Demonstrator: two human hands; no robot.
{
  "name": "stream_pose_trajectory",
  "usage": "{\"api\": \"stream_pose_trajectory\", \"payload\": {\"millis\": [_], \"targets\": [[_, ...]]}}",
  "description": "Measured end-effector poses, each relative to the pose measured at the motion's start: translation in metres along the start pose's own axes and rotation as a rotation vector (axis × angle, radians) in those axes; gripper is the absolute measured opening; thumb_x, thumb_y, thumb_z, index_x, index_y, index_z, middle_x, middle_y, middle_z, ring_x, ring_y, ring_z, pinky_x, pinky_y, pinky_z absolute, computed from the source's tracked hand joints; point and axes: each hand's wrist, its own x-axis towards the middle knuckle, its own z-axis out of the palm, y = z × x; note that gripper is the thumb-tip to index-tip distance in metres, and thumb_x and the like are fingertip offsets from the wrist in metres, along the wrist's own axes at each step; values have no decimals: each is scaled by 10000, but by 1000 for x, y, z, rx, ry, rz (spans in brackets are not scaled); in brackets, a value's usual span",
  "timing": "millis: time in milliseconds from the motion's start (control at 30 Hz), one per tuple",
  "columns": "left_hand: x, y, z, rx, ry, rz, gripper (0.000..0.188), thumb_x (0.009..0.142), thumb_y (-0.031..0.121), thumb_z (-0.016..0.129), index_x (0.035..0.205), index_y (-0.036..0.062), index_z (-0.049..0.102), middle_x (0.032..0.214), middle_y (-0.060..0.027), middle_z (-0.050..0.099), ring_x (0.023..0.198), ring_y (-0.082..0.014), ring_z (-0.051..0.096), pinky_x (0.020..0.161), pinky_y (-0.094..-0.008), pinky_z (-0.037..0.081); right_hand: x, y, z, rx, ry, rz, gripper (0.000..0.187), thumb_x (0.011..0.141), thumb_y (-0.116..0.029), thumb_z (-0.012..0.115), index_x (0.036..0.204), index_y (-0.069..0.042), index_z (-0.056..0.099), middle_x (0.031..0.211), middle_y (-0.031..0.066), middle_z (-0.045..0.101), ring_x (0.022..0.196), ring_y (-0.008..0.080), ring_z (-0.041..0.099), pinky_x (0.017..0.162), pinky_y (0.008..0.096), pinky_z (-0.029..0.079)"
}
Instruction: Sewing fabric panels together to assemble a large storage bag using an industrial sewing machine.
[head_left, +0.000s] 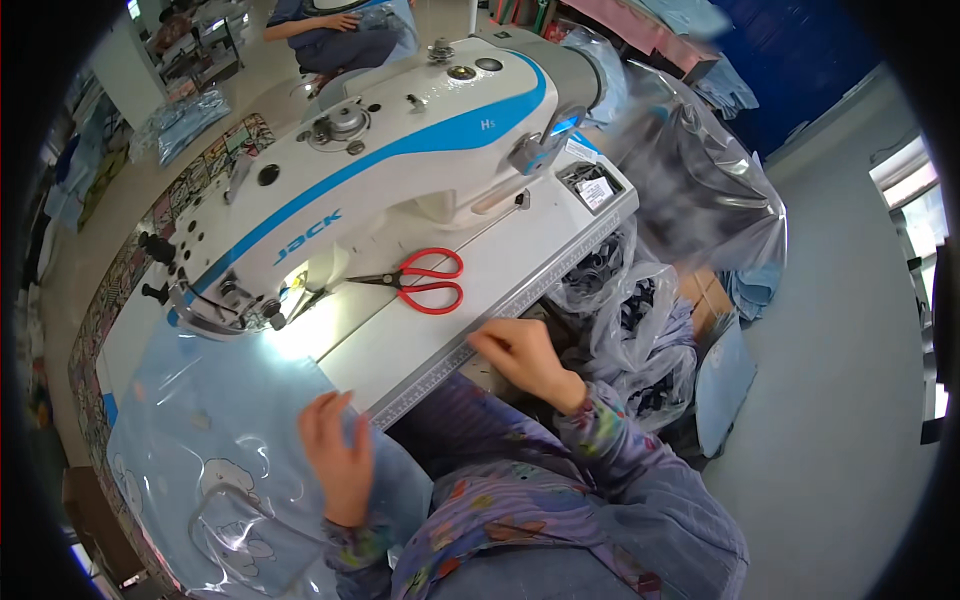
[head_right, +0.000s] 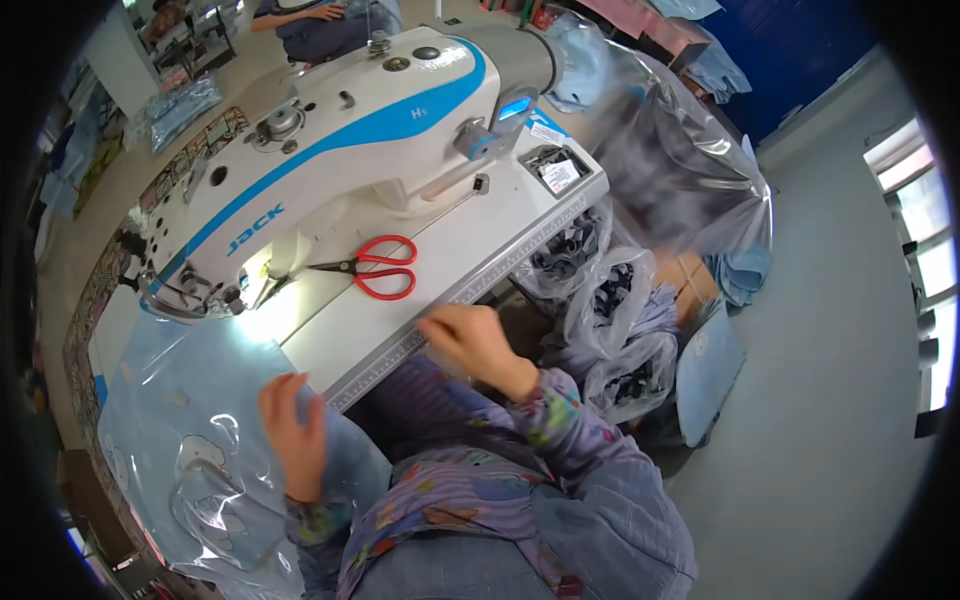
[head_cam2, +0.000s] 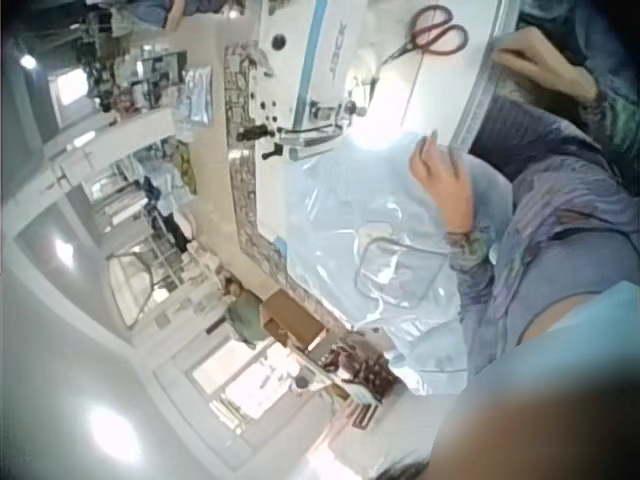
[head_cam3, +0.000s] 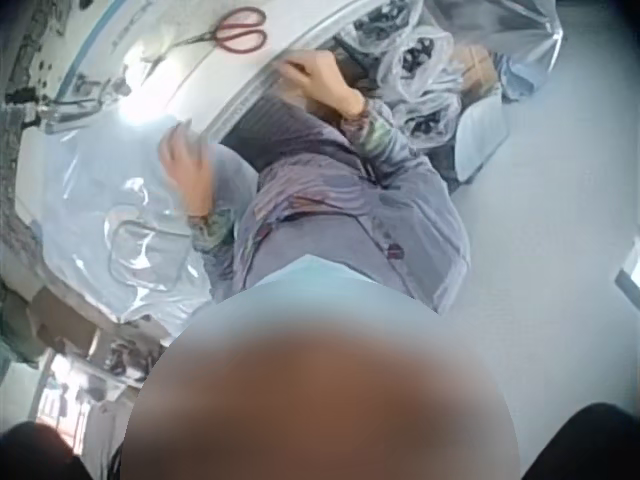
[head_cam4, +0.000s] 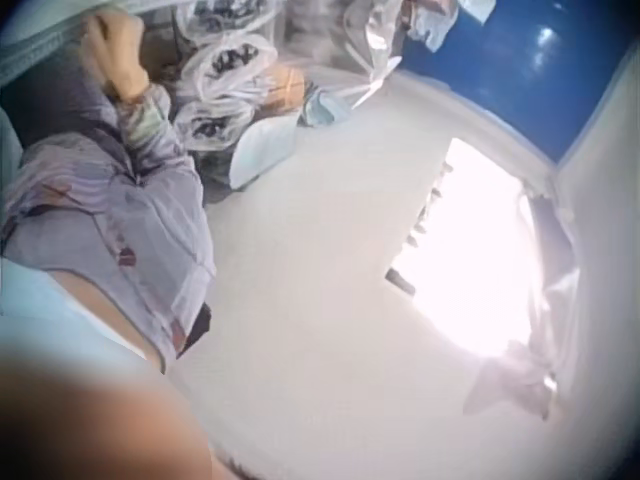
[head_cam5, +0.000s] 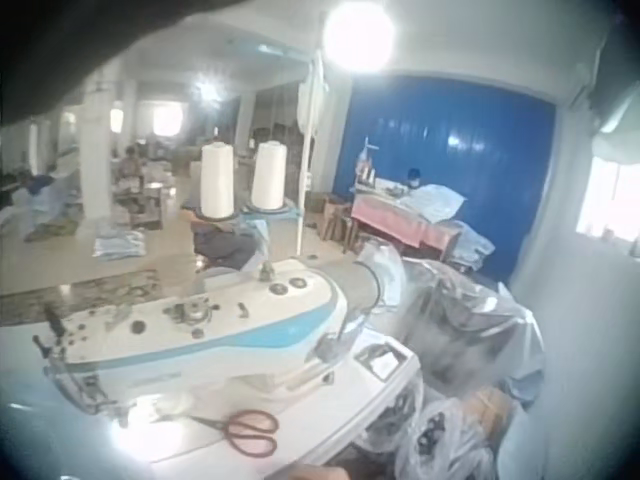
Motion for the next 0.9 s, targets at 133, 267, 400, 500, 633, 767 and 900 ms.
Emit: {"api": "stream_pose_trajectory", "payload": {"millis": [133, 267, 400, 500, 633, 767, 900], "targets": [[-14, 35, 22, 250, -114, 32, 626, 855, 161, 738, 1431, 42, 522, 1460, -188, 480, 1349, -395, 442, 1112, -515, 346, -40, 159, -33, 212, 544, 754, 233, 951, -138, 571, 890, 13, 737, 658, 52, 666, 631, 129, 641, 552, 318, 489], [-24, 37, 22, 273, -80, -73, 699, 815, 151, 769, 1453, 41, 508, 1465, -181, 479, 1352, -399, 436, 1124, -514, 326, -35, 293, -78, 26, 752, 711, 193, 933, -192, 659, 921, -7, 713, 669, 48, 638, 609, 157, 608, 565, 306, 474], [-36, 39, 21, 303, -30, -146, 710, 801, 134, 780, 1451, 33, 511, 1432, -167, 498, 1309, -386, 458, 1105, -506, 333, 5, 333, -89, -521, 739, 711, 318, 868, -292, 723, 1061, -45, 674, 957, 181, 696, 857, 378, 684, 764, 482, 538], [-41, 49, 22, 379, -25, -210, 726, 790, 141, 789, 1450, 26, 512, 1395, -145, 510, 1275, -362, 472, 1089, -495, 338, 26, 338, -95, -657, 626, 873, 370, 839, -353, 724, 1067, -78, 629, 1141, 229, 653, 1015, 503, 660, 843, 579, 540], [-41, 62, 26, 413, -36, -208, 728, 787, 149, 789, 1452, 33, 514, 1368, -132, 510, 1262, -342, 473, 1084, -491, 334, 19, 341, -128, -598, 463, 750, 273, 842, -310, 742, 921, -49, 753, 875, 206, 737, 855, 425, 710, 772, 484, 563], [-40, 61, 29, 475, -24, -174, 681, 819, 117, 745, 1454, 34, 513, 1304, -133, 526, 1198, -348, 494, 1055, -497, 363, -11, 305, -190, 81, 421, 774, 204, 892, -210, 720, 924, -9, 731, 796, 94, 732, 748, 213, 702, 656, 331, 538], [-44, 52, 19, 460, -3, -160, 603, 870, 61, 668, 1451, 38, 510, 1188, -152, 558, 1079, -356, 559, 931, -470, 456, -17, 218, -260, 830, 705, 481, 92, 1002, -109, 623, 1006, -19, 642, 949, 78, 683, 907, 193, 708, 810, 294, 581]]}}
